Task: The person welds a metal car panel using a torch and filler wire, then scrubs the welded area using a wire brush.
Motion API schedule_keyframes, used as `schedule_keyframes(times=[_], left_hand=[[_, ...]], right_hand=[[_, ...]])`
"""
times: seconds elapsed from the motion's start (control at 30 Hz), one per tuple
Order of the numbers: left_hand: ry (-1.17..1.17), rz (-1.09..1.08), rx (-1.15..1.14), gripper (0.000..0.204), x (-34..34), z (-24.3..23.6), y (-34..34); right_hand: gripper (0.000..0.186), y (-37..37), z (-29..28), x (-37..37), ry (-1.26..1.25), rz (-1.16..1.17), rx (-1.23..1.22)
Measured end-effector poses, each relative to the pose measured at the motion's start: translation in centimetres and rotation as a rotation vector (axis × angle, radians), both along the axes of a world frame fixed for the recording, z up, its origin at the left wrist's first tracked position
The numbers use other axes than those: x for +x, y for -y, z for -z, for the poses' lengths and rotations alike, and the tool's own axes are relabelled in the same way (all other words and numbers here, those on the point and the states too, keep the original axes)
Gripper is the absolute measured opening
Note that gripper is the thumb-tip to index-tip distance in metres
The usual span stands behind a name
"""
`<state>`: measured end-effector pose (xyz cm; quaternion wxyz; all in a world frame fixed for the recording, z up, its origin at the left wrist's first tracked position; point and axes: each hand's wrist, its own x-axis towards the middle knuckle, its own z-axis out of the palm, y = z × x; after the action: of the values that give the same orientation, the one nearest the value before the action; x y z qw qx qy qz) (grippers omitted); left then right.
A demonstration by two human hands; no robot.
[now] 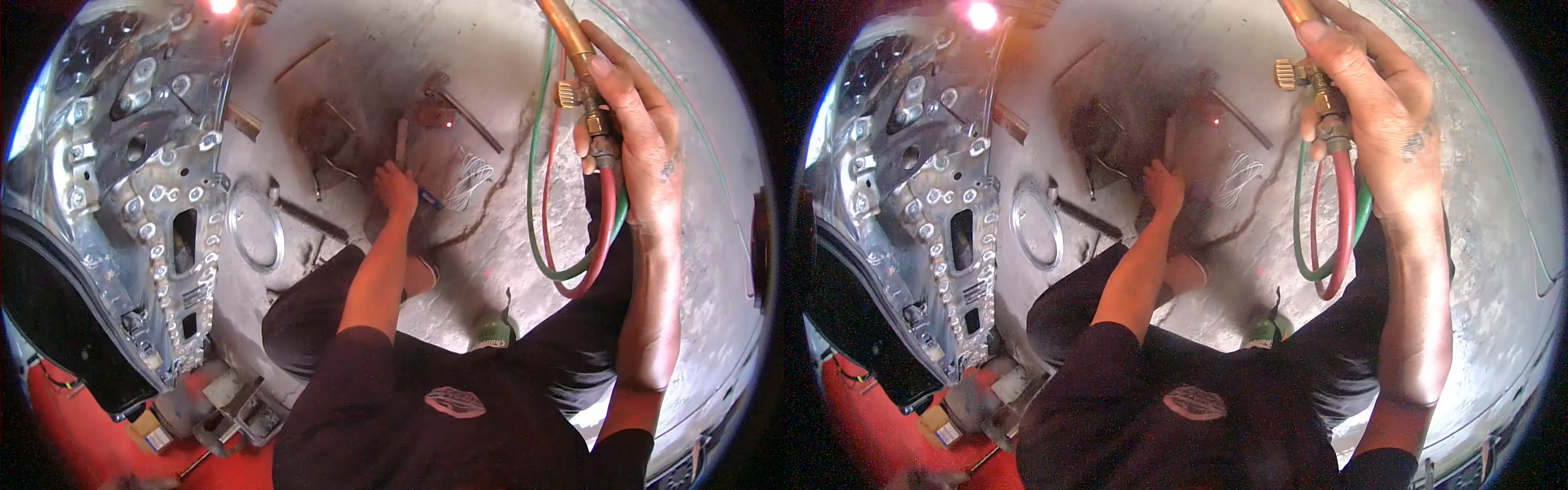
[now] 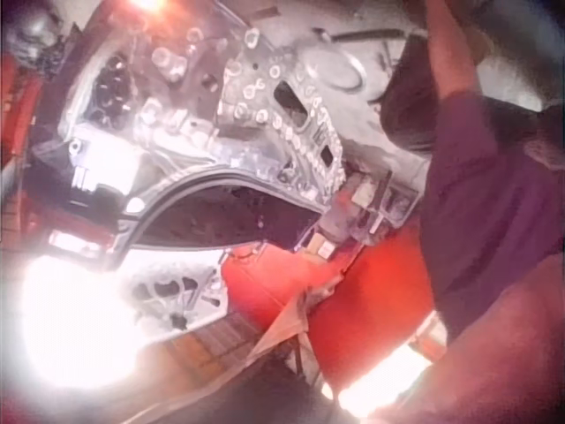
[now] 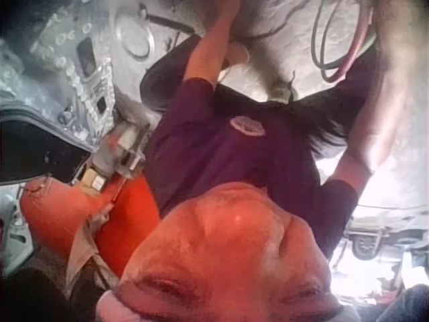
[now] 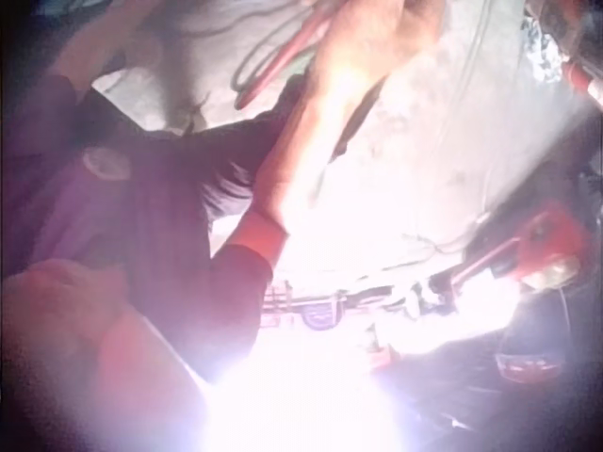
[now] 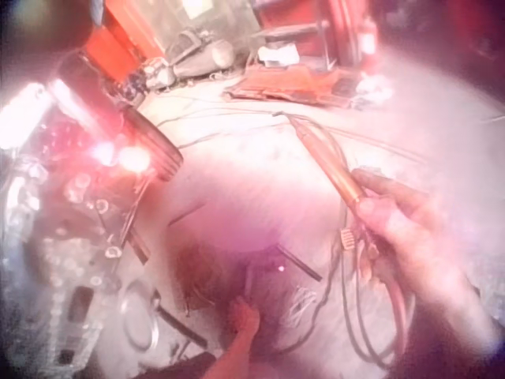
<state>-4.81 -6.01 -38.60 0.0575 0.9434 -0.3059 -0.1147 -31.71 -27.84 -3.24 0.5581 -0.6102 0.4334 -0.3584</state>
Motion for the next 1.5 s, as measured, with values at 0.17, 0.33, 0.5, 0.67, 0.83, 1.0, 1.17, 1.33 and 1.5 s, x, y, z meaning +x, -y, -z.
schedule_keyframes(times=[0.17, 0.33, 0.5, 0.67, 0.83, 1.0, 1.17, 1.33, 1.5], left_hand=[[-0.164, 0.456, -0.168, 0.037, -6.2, -2.0, 6.8], [-0.412, 0.302, -0.093, 0.047, -12.8, 1.1, 15.9], [-0.126, 0.068, -0.208, 0.052, -11.8, 9.5, 17.6], [0.331, -0.112, -0.692, 0.049, -9.5, 6.3, 19.8], [-1.106, -0.086, -0.811, 0.013, 2.7, -4.3, 17.2], [-0.943, -0.139, -0.518, 0.022, 0.1, -18.7, 12.4], [-0.175, 0.325, -0.811, 0.025, 2.9, -30.4, 4.3], [0.153, 0.414, -0.687, 0.033, 8.7, -35.5, 4.4], [0.504, 0.356, -0.449, 0.047, 12.0, -36.9, 5.0]], right_hand=[[0.062, -0.3, -0.1, 0.0, 0.087, 0.042, 0.028], [0.067, -0.4, -0.8, -1.0, 0.043, 0.034, 0.109], [0.066, 0.1, -1.3, 0.0, 0.150, 0.030, 0.190], [0.063, 0.2, -2.1, -0.6, 0.215, 0.009, 0.204], [0.064, -0.2, -2.7, -1.8, 0.236, -0.017, 0.153], [0.065, 0.1, -0.5, -2.4, 0.224, 0.079, 0.151], [0.064, -0.5, -1.9, -2.0, 0.316, 0.020, 0.206], [0.065, -0.9, -0.8, -1.5, 0.328, -0.005, 0.195], [0.067, -1.1, -0.6, -1.0, 0.309, -0.075, 0.176]])
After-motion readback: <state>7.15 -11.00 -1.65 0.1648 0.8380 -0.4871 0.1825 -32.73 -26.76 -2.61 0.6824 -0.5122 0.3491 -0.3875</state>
